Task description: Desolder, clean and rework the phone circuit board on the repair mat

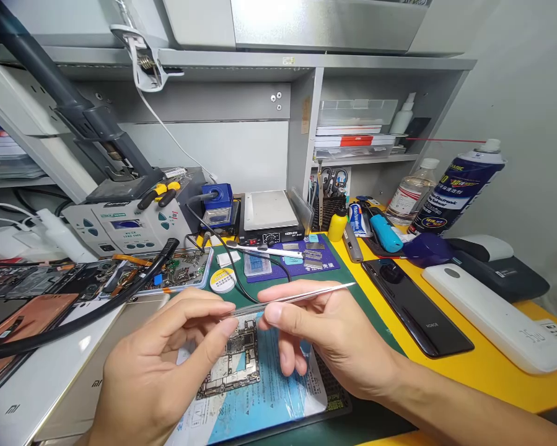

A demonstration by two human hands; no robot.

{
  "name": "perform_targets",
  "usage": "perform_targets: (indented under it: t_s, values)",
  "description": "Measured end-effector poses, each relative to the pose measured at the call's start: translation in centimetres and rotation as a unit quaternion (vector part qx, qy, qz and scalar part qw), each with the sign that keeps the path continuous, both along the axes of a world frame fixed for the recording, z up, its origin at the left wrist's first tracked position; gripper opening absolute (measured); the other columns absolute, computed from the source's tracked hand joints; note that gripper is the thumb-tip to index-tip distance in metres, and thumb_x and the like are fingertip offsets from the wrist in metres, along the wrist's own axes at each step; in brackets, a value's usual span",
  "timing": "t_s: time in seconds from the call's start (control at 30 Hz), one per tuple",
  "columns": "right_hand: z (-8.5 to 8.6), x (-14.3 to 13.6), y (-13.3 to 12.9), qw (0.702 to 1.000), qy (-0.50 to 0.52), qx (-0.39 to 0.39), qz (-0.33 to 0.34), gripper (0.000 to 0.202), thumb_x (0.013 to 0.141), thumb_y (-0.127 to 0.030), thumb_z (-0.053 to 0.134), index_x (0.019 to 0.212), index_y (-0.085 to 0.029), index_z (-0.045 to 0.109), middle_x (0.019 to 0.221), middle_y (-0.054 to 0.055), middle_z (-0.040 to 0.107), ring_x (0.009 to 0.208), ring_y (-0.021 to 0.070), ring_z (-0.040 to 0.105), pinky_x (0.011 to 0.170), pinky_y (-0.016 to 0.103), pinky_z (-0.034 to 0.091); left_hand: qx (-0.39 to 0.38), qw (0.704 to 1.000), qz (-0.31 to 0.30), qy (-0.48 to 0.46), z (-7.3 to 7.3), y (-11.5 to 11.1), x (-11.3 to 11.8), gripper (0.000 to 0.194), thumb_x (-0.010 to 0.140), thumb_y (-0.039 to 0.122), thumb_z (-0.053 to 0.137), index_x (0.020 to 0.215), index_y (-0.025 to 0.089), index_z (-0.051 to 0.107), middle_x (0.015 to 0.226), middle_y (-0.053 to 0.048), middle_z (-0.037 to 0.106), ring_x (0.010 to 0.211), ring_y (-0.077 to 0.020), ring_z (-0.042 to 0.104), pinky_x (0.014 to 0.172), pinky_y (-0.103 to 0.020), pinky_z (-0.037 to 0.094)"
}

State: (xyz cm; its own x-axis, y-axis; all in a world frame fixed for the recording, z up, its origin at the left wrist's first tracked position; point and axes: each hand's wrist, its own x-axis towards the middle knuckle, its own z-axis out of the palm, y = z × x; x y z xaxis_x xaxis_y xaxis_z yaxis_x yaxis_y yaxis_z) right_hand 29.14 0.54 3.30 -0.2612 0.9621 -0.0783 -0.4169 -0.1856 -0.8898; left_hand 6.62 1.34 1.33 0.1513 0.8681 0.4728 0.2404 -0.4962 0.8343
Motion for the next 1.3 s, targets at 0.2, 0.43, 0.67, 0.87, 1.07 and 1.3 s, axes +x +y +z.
perform_targets:
  t_s: [0.2, 0.43, 0.67, 0.87, 1.07, 1.3]
  values:
    - [0.0, 0.0, 0.0, 0.999, -0.03, -0.003, -0.018, 0.029, 0.08, -0.037, 0.108, 0.097, -0.018, 0.094, 0.076, 0.007, 0.081, 0.045, 0.0125, 0.07, 0.041, 0.016, 0.049, -0.004, 1.0, -0.006, 0.01, 0.1, -0.1, 0.0, 0.013, 0.102, 0.026, 0.076, 0.089, 0.024, 0.082, 0.086, -0.003, 0.078, 0.075, -0.0161, 0.074, 0.063, -0.021, 0.057]
    - [-0.5, 0.4, -0.3, 0.996, -0.087, 0.024, -0.024, 0.034, 0.085, -0.046, 0.105, 0.103, -0.019, 0.094, 0.065, 0.005, 0.076, 0.049, 0.0153, 0.072, 0.046, 0.018, 0.049, -0.004, 1.0, 0.021, -0.016, -0.6, -0.5, 0.0, 0.01, 0.099, 0.029, 0.083, 0.102, 0.025, 0.074, 0.092, 0.001, 0.073, 0.069, -0.0108, 0.07, 0.06, -0.017, 0.057]
    - [-0.8, 0.8, -0.5, 0.995, -0.087, 0.054, 0.003, 0.019, 0.093, -0.038, 0.1, 0.101, -0.023, 0.095, 0.069, 0.004, 0.077, 0.054, 0.0149, 0.075, 0.05, 0.019, 0.05, 0.077, 0.996, -0.026, 0.034, 0.1, -0.2, -0.3, 0.012, 0.105, 0.019, 0.077, 0.101, 0.029, 0.083, 0.094, 0.0, 0.077, 0.082, -0.0128, 0.077, 0.068, -0.018, 0.058]
    - [-0.5, 0.9, -0.7, 0.999, -0.018, 0.042, 0.006, 0.009, 0.092, -0.031, 0.1, 0.099, -0.026, 0.096, 0.078, 0.005, 0.082, 0.057, 0.0137, 0.077, 0.056, 0.019, 0.058, 0.149, 0.987, 0.01, 0.063, 0.1, -0.1, -0.5, 0.014, 0.102, 0.013, 0.076, 0.099, 0.026, 0.072, 0.088, 0.003, 0.071, 0.074, -0.0107, 0.069, 0.068, -0.019, 0.056]
    - [-0.6, 0.9, -0.7, 0.998, -0.003, 0.063, 0.019, 0.007, 0.094, -0.029, 0.098, 0.1, -0.026, 0.096, 0.079, 0.006, 0.083, 0.058, 0.0128, 0.078, 0.057, 0.017, 0.06, 0.224, 0.97, -0.006, 0.089, -0.7, 0.2, -0.8, 0.021, 0.104, 0.007, 0.074, 0.117, 0.023, 0.071, 0.097, 0.002, 0.069, 0.074, -0.0072, 0.065, 0.065, -0.018, 0.055]
    - [-0.9, 1.1, -0.6, 0.996, 0.005, 0.081, 0.024, 0.006, 0.096, -0.027, 0.096, 0.102, -0.025, 0.095, 0.084, 0.005, 0.084, 0.06, 0.0122, 0.08, 0.059, 0.016, 0.061, 0.253, 0.961, -0.01, 0.117, -0.9, 0.2, -1.2, 0.022, 0.106, 0.003, 0.072, 0.12, 0.02, 0.07, 0.103, 0.001, 0.068, 0.079, -0.0056, 0.065, 0.071, -0.018, 0.056]
